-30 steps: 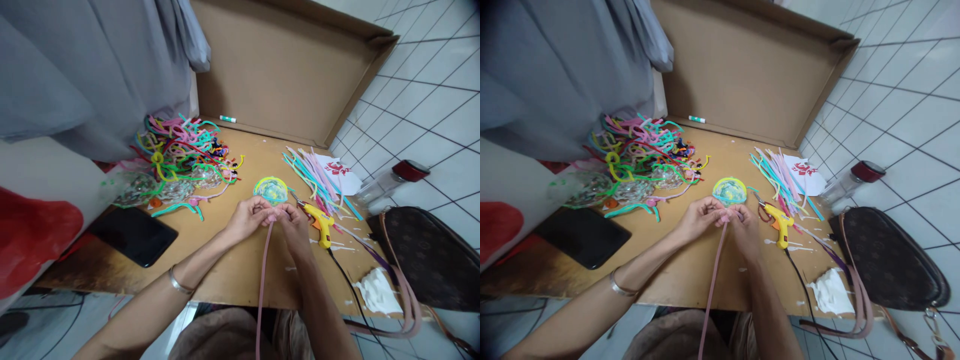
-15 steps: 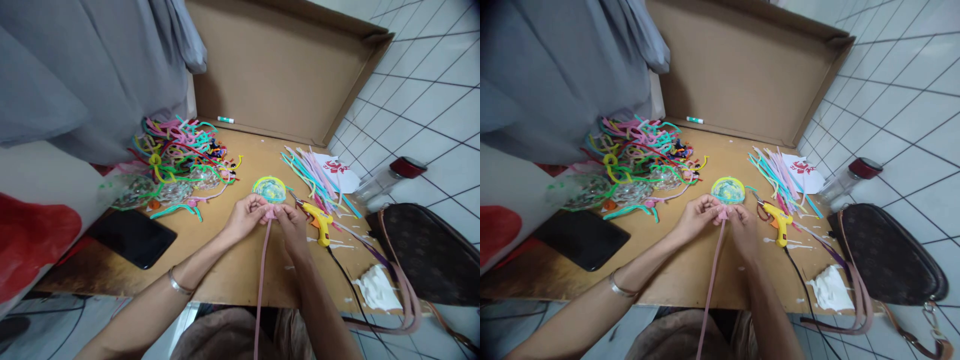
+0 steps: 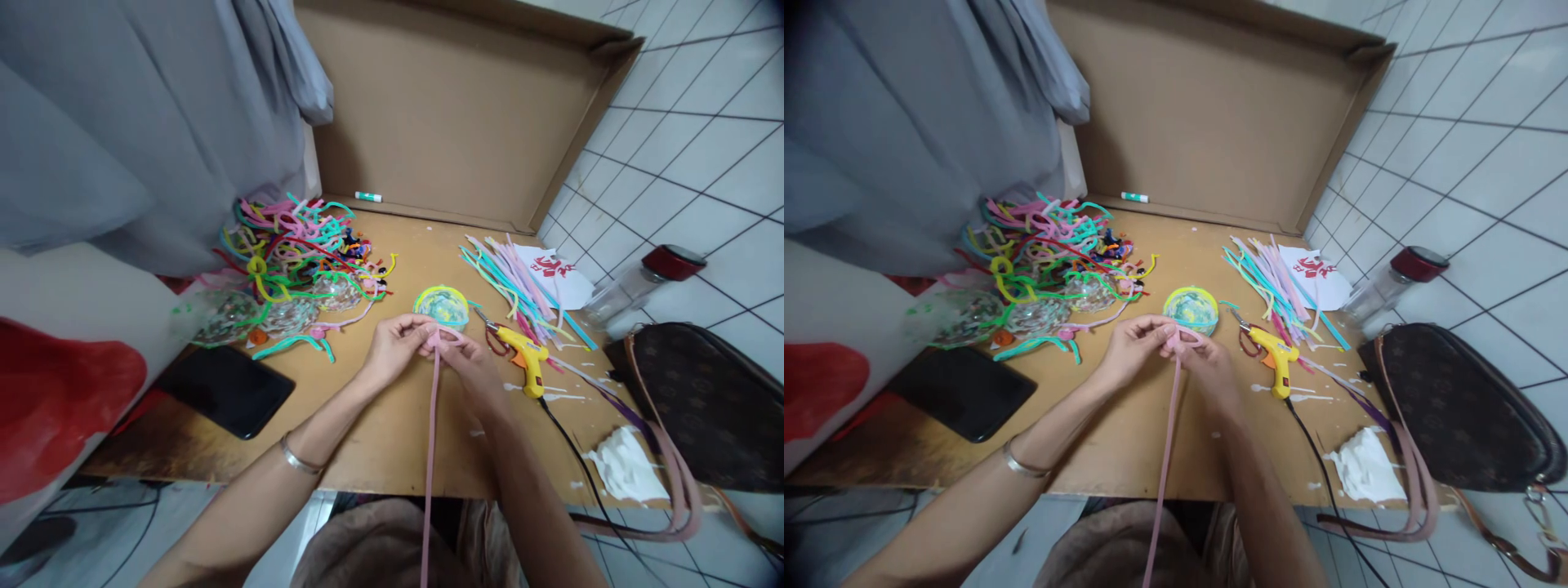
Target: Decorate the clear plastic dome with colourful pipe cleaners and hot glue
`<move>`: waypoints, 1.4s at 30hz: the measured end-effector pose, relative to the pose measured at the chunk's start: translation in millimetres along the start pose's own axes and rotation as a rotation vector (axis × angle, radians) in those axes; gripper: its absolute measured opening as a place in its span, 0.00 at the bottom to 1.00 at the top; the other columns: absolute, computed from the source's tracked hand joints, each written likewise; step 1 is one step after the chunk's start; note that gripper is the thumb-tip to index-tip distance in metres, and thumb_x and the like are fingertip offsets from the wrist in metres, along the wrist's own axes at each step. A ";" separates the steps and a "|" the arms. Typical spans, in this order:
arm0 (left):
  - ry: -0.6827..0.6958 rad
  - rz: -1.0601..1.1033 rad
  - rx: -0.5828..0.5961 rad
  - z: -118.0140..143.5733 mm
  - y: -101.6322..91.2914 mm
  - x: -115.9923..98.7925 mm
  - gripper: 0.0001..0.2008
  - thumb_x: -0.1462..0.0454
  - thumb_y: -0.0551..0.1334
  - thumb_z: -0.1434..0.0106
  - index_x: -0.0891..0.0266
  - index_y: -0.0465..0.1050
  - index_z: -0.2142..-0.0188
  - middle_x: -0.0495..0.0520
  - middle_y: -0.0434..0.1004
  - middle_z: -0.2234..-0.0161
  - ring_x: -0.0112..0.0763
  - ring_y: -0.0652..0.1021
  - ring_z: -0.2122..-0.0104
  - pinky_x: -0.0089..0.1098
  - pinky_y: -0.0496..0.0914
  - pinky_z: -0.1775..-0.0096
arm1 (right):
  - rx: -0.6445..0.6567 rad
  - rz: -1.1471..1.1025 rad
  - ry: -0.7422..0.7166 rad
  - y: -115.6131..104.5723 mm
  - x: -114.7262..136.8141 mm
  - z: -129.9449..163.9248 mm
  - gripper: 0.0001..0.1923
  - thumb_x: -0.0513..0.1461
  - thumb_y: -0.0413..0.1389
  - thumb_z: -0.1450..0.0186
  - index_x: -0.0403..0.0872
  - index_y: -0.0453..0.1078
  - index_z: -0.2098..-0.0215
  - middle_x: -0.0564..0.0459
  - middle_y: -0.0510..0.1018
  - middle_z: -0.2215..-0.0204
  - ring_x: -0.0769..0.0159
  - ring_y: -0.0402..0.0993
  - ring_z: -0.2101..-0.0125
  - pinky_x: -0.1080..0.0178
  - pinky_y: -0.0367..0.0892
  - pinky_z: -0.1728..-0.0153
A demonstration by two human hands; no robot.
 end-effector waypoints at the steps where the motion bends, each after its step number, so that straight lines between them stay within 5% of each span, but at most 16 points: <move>1: 0.005 0.001 -0.013 -0.9 -2.0 -0.8 0.18 0.52 0.71 0.50 0.67 0.77 0.70 0.48 0.73 0.81 0.21 0.69 0.82 0.25 0.66 0.75 | 0.016 -0.032 0.033 2.1 -2.4 0.0 0.15 0.47 0.66 0.48 0.47 0.78 0.66 0.52 0.82 0.70 0.65 0.75 0.69 0.63 0.69 0.64; 8: 0.040 0.008 -0.016 -2.8 -4.9 -2.5 0.18 0.53 0.70 0.50 0.68 0.77 0.69 0.47 0.71 0.81 0.21 0.67 0.82 0.25 0.63 0.76 | -0.086 -0.043 0.104 -2.2 -5.0 2.4 0.14 0.47 0.67 0.52 0.46 0.77 0.72 0.56 0.77 0.80 0.70 0.69 0.78 0.65 0.66 0.73; 20: 0.040 0.037 -0.002 -1.5 -2.0 -0.7 0.22 0.51 0.70 0.49 0.67 0.76 0.65 0.47 0.72 0.79 0.21 0.68 0.81 0.26 0.64 0.75 | -0.138 0.025 0.068 -2.9 0.8 3.3 0.15 0.50 0.64 0.50 0.46 0.75 0.77 0.55 0.75 0.82 0.70 0.67 0.79 0.66 0.63 0.76; 27: -0.041 -0.009 0.193 5.0 13.3 3.5 0.21 0.49 0.69 0.47 0.67 0.77 0.71 0.51 0.74 0.78 0.24 0.71 0.77 0.26 0.63 0.73 | -0.148 -0.001 0.028 -6.3 1.4 1.7 0.16 0.51 0.64 0.49 0.46 0.72 0.80 0.55 0.74 0.83 0.71 0.65 0.81 0.66 0.61 0.77; 33: -0.024 -0.088 0.075 3.4 4.8 2.1 0.19 0.51 0.69 0.49 0.67 0.76 0.77 0.49 0.71 0.81 0.21 0.65 0.80 0.26 0.59 0.76 | -0.092 0.043 0.040 -4.2 -4.9 2.1 0.21 0.54 0.59 0.44 0.45 0.72 0.79 0.53 0.75 0.83 0.70 0.66 0.81 0.66 0.62 0.78; 37: -0.023 -0.053 -0.017 -2.9 -6.9 -1.7 0.20 0.50 0.69 0.51 0.65 0.70 0.81 0.45 0.63 0.86 0.18 0.61 0.84 0.25 0.54 0.78 | -0.149 0.259 -0.131 -7.1 0.7 4.7 0.17 0.51 0.53 0.36 0.46 0.74 0.68 0.52 0.77 0.76 0.67 0.70 0.76 0.64 0.66 0.73; 42: -0.038 0.041 -0.048 -7.8 -13.0 -3.3 0.21 0.50 0.70 0.54 0.65 0.67 0.81 0.43 0.62 0.86 0.17 0.60 0.85 0.24 0.52 0.80 | -0.265 0.802 -0.624 5.9 25.4 18.1 0.12 0.39 0.50 0.33 0.49 0.71 0.54 0.46 0.79 0.61 0.59 0.75 0.61 0.56 0.71 0.60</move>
Point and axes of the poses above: each hand's wrist, its own z-axis away from the middle knuckle, its own y-axis out of the palm, x = y × z, the point moved 7 cm from there along -z, towards the middle knuckle
